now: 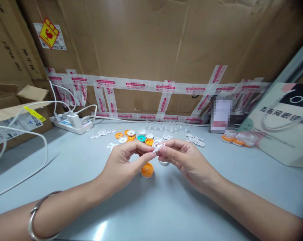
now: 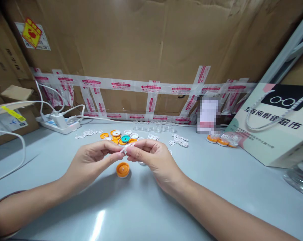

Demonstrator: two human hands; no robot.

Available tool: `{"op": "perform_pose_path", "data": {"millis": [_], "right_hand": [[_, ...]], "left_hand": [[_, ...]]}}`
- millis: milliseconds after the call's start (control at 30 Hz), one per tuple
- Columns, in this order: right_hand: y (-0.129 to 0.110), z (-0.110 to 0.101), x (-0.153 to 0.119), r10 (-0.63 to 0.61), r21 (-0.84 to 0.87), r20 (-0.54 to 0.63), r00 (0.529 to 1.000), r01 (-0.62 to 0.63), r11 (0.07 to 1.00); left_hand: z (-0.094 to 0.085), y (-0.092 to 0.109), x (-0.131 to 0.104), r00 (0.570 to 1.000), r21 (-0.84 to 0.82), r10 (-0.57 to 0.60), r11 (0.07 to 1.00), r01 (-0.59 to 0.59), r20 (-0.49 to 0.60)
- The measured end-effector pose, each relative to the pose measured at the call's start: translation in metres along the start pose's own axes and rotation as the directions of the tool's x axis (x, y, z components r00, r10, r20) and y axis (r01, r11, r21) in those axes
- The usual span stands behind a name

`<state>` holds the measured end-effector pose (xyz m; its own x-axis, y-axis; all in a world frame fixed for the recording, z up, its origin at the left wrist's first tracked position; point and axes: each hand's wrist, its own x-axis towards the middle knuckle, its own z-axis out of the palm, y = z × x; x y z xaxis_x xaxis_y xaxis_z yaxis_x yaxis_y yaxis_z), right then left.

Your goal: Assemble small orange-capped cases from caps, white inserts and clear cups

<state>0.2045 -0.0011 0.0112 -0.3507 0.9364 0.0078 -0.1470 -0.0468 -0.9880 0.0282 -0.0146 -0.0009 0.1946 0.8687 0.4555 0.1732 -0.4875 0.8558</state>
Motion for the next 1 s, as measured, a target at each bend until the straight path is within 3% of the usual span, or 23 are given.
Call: {"op": "perform_pose_path", "data": {"millis": [100,233,433,600,700,833,933,1000], "right_hand": [[0.002,-0.002,0.002,0.04,0.052,-0.011,0.999,-0.039,0.998],[0.003,-0.002,0.002,0.044,0.083,0.037,0.998,-0.047,0.995],[0.005,0.002,-0.001,0.03,0.129,0.098,0.995,-0.042,0.991],[0.006,0.002,-0.001,0.026,0.152,0.113,0.993,-0.043,0.987],[0.006,0.002,-0.002,0.027,0.164,0.113,0.993,-0.046,0.985],[0.006,0.003,-0.001,0.039,0.181,0.124,0.992,-0.061,0.982],[0.005,0.001,-0.002,0.041,0.158,0.141,0.989,-0.063,0.985],[0.005,0.001,-0.003,0.034,0.113,0.152,0.988,-0.052,0.992]], "left_hand": [[0.002,-0.001,0.003,0.985,-0.166,-0.168,0.973,0.161,-0.027],[0.002,-0.004,0.006,0.974,-0.201,-0.224,0.957,0.21,-0.046],[0.0,-0.008,0.0,0.998,-0.002,-0.031,1.0,0.031,-0.061],[-0.001,-0.009,0.001,0.989,0.122,0.146,0.982,-0.141,-0.033],[-0.004,-0.012,0.003,0.938,0.249,0.347,0.908,-0.338,0.007],[-0.008,-0.017,0.007,0.796,0.431,0.59,0.689,-0.583,0.135],[-0.011,-0.019,0.007,0.711,0.566,0.667,0.505,-0.651,0.222],[-0.012,-0.019,0.006,0.692,0.622,0.671,0.429,-0.655,0.266]]}}
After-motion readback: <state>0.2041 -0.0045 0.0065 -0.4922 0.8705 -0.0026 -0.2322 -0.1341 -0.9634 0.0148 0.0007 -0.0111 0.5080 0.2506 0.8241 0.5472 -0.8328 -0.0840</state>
